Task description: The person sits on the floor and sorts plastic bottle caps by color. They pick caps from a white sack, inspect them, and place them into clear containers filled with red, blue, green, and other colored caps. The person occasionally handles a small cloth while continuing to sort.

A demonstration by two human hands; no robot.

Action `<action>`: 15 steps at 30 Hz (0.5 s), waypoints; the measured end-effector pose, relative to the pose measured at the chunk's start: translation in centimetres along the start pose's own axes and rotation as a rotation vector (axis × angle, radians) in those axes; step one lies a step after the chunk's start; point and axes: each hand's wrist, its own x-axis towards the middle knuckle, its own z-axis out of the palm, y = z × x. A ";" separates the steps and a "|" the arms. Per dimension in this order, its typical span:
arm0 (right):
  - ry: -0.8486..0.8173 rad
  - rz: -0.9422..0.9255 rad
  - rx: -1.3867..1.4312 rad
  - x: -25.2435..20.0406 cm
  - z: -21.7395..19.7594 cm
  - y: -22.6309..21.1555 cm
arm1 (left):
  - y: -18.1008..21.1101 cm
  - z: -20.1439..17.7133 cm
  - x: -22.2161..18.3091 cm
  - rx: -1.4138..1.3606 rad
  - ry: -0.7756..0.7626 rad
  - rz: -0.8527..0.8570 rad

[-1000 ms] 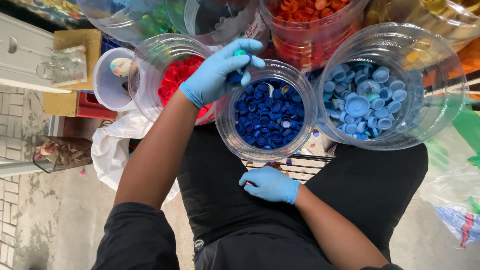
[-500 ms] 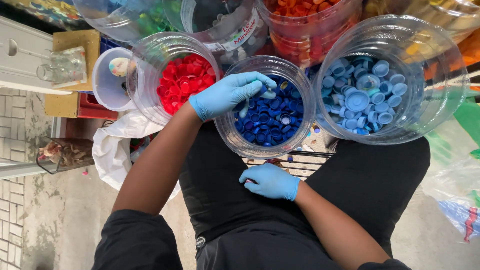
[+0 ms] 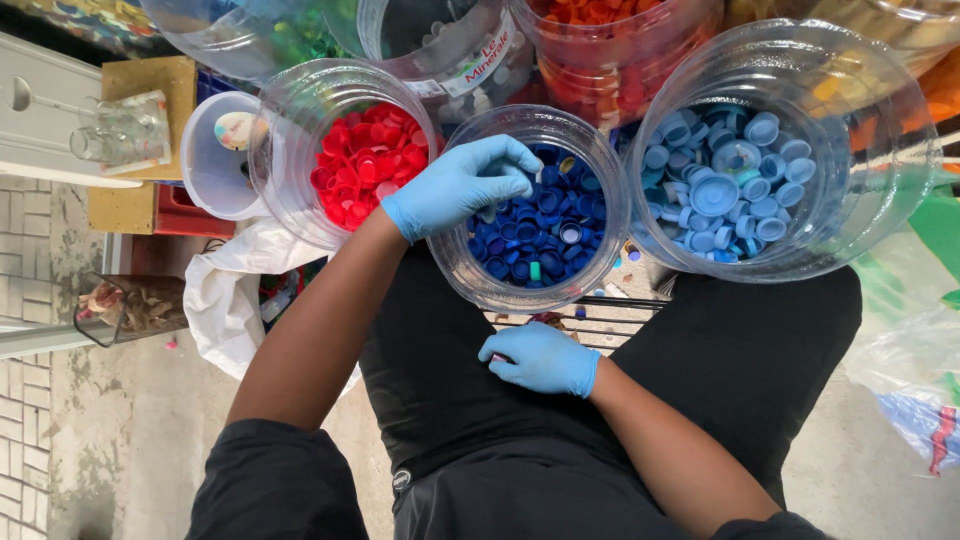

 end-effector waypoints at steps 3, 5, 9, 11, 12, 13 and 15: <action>-0.009 0.012 -0.012 0.3 0.4 0.2 | -2.9 0.9 1.3 0.156 0.043 -0.019; -0.028 0.034 -0.014 0.3 0.3 0.1 | -2.9 1.7 1.6 0.885 -0.082 -0.085; -0.047 0.038 -0.010 0.4 0.4 0.2 | -10.2 4.3 5.0 1.278 -0.247 -0.275; -0.035 0.021 -0.016 0.4 0.3 0.3 | -12.8 5.9 6.2 1.502 -0.413 -0.292; -0.034 0.022 -0.016 0.4 0.3 0.2 | -14.1 6.5 6.5 1.502 -0.413 -0.291; -0.035 0.021 -0.033 0.3 0.2 0.1 | -15.4 7.1 7.0 1.536 -0.441 -0.257; -0.033 0.023 -0.045 0.1 0.0 0.1 | -18.0 8.3 7.6 1.569 -0.475 -0.219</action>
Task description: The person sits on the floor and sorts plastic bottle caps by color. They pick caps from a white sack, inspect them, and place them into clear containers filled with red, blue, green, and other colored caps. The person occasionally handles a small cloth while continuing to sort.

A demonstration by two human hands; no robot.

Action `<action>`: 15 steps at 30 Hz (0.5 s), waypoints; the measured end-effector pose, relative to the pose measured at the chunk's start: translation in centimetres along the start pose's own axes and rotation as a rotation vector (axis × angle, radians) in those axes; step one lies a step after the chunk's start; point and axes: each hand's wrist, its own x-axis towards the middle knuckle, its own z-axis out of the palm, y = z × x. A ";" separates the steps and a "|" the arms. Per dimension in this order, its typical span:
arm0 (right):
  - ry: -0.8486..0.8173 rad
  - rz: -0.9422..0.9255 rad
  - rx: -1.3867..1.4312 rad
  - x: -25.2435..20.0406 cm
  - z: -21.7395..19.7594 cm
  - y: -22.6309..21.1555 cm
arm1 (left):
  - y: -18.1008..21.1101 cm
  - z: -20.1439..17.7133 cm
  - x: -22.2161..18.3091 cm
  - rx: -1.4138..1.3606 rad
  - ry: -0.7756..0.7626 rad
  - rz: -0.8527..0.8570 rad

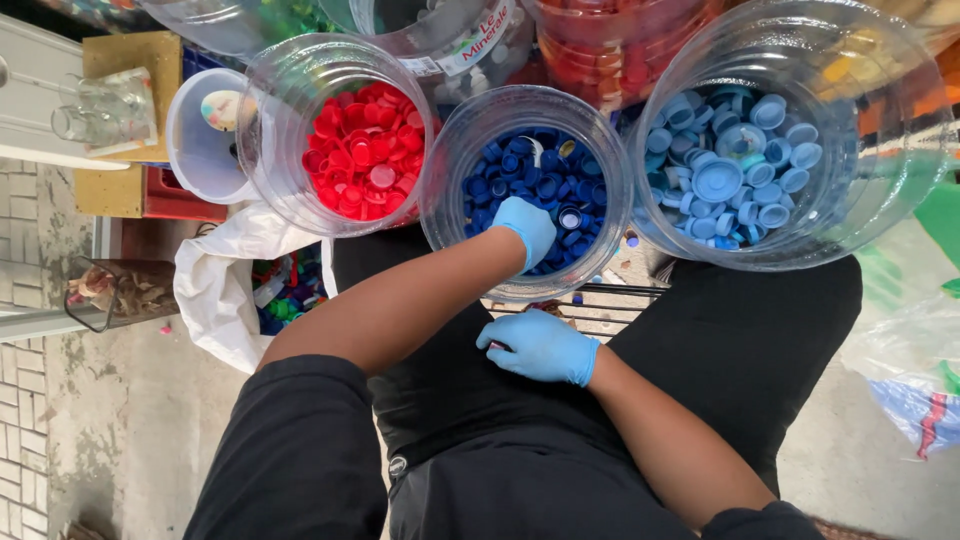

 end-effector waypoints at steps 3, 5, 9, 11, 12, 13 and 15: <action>0.016 -0.016 0.000 -0.2 -0.1 0.1 | 0.6 1.5 0.8 0.071 0.047 0.021; 0.030 -0.018 -0.025 -0.3 -0.1 0.2 | 0.4 0.5 -0.8 0.044 0.074 0.027; 0.012 0.003 -0.005 -0.2 0.1 0.2 | 0.0 -3.8 -4.6 0.017 -0.085 0.048; 0.000 0.012 -0.006 -0.1 0.0 -0.2 | 0.0 -2.9 -4.4 0.090 -0.060 0.068; -0.006 0.008 -0.010 0.1 0.0 -0.3 | 0.1 -2.7 -4.4 0.086 -0.060 0.062; -0.010 0.015 0.000 0.1 0.0 -0.4 | 0.2 -2.5 -4.3 0.092 -0.054 0.089; -0.015 0.023 0.009 0.1 0.1 -0.2 | 0.5 -3.3 -5.0 0.096 -0.045 0.115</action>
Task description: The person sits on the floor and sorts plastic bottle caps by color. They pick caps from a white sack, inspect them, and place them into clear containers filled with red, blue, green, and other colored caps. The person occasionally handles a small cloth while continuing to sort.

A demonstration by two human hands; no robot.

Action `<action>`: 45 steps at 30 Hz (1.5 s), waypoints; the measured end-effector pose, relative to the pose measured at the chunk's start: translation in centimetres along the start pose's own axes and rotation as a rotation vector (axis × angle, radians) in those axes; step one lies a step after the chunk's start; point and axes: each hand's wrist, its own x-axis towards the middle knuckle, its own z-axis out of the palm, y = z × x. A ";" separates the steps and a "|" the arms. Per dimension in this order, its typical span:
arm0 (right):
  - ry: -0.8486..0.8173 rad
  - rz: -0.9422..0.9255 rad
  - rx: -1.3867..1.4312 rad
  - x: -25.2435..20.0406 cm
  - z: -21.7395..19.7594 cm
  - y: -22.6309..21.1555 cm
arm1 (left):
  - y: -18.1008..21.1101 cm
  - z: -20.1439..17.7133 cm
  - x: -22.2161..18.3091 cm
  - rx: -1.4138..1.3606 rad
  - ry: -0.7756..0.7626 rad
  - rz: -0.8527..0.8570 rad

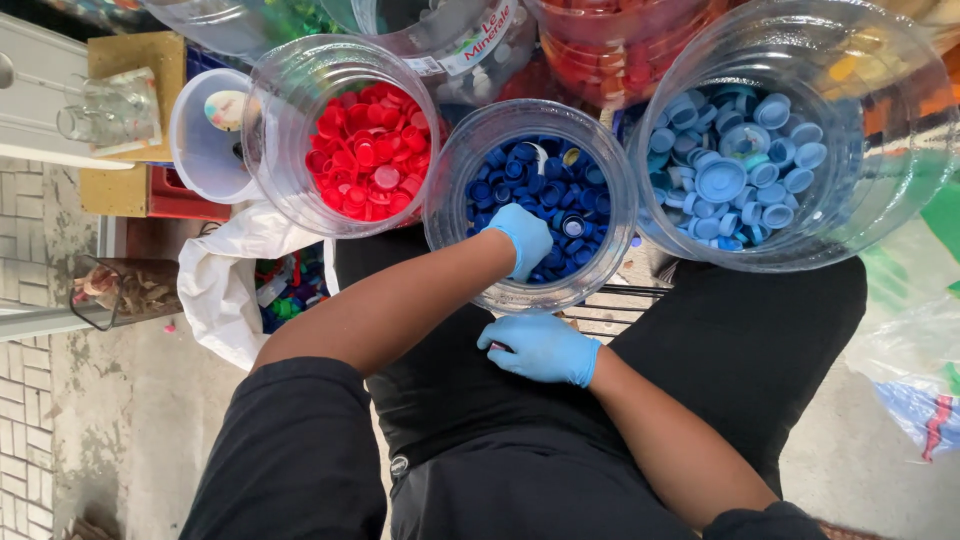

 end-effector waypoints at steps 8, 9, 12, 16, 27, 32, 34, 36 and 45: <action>0.034 0.051 -0.053 -0.1 1.6 1.9 | -2.4 -4.0 -3.5 -0.198 0.092 0.002; 0.033 0.050 -0.053 -0.2 1.5 1.9 | -2.9 -4.6 -4.3 -0.199 0.092 0.001; 0.110 0.009 -0.197 -0.1 1.2 1.7 | -4.6 -6.0 -6.8 -0.241 0.160 -0.044; 0.339 -0.055 -0.182 0.5 1.5 2.4 | -5.7 -7.4 -10.0 -0.404 0.312 -0.072; 0.592 -0.197 -0.126 1.5 0.0 3.0 | -15.7 -8.3 -22.1 -0.783 0.861 -0.173; 0.797 -0.305 -0.028 1.9 -2.3 1.3 | -25.4 -4.7 -24.0 -1.458 1.189 -0.376; 0.806 -0.283 -0.012 2.0 -3.0 1.0 | -28.7 -4.7 -23.7 -1.648 1.385 -0.466; 0.808 -0.253 0.008 2.1 -2.6 1.8 | -32.2 -3.7 -22.9 -1.845 1.576 -0.564; 0.967 -0.130 0.056 2.1 -0.9 4.1 | -31.1 -2.6 -16.3 -0.671 1.652 -0.917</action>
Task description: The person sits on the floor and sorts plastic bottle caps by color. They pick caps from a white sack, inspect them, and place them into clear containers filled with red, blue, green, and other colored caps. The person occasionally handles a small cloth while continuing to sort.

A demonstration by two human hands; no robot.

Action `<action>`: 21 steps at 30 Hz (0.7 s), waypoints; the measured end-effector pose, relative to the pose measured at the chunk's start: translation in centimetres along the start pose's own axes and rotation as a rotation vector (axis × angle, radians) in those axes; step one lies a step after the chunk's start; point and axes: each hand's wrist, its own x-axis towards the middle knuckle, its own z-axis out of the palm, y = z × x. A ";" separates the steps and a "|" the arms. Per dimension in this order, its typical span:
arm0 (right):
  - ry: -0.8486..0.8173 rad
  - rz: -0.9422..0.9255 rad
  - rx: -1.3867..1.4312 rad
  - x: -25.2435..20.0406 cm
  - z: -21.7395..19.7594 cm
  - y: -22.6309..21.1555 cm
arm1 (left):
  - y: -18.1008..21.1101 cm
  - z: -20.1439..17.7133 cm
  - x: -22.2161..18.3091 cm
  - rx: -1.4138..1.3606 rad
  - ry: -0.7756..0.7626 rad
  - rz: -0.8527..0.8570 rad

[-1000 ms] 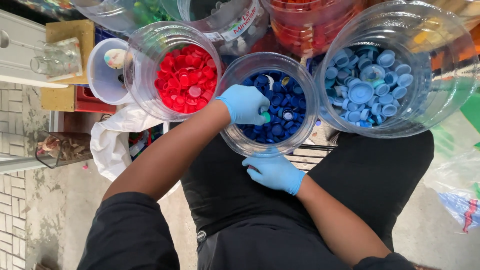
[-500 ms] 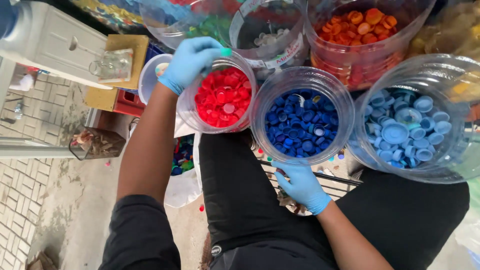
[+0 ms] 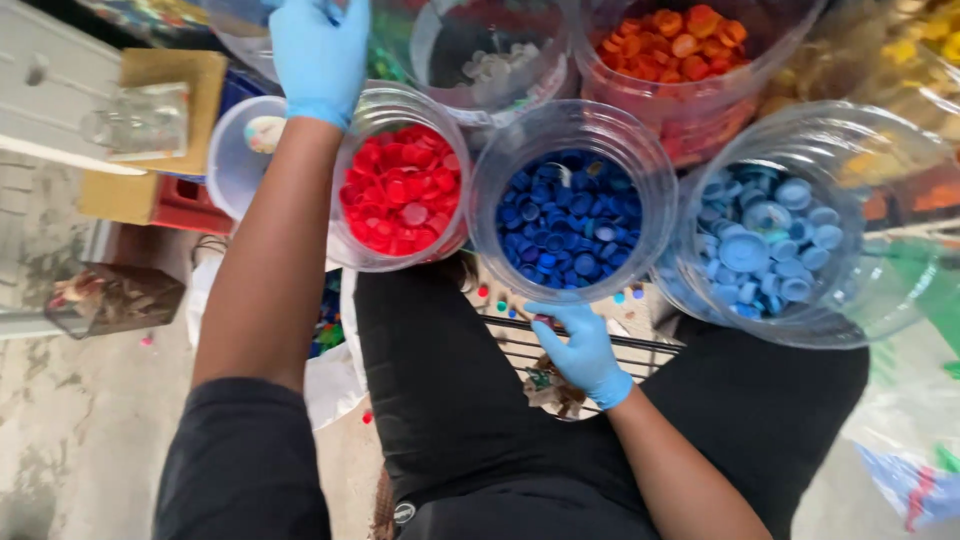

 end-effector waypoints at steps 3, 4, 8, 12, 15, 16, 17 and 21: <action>0.032 0.092 0.101 -0.1 0.3 -0.6 | 12.6 0.1 -7.0 -0.024 -0.274 0.585; 0.041 0.085 0.121 -0.2 0.3 -0.8 | 15.2 1.2 -9.4 0.086 -0.578 0.673; 0.108 0.101 0.204 0.3 0.1 -2.2 | 20.3 7.0 -16.3 0.301 -1.116 0.556; 0.112 0.103 0.189 0.1 0.5 -1.1 | 16.3 17.0 -18.2 0.369 -1.167 0.286; 0.112 0.117 0.229 -0.7 0.9 0.2 | 16.3 18.4 -18.5 0.430 -1.175 0.163; 0.109 0.125 0.258 -0.7 0.9 0.3 | 17.1 17.4 -18.5 0.417 -1.172 0.130; 0.099 0.130 0.293 -0.7 1.1 0.2 | 17.6 16.2 -18.3 0.411 -1.166 0.091; 0.043 0.149 0.321 -0.3 0.2 -0.1 | 16.9 16.3 -18.6 0.386 -1.148 0.089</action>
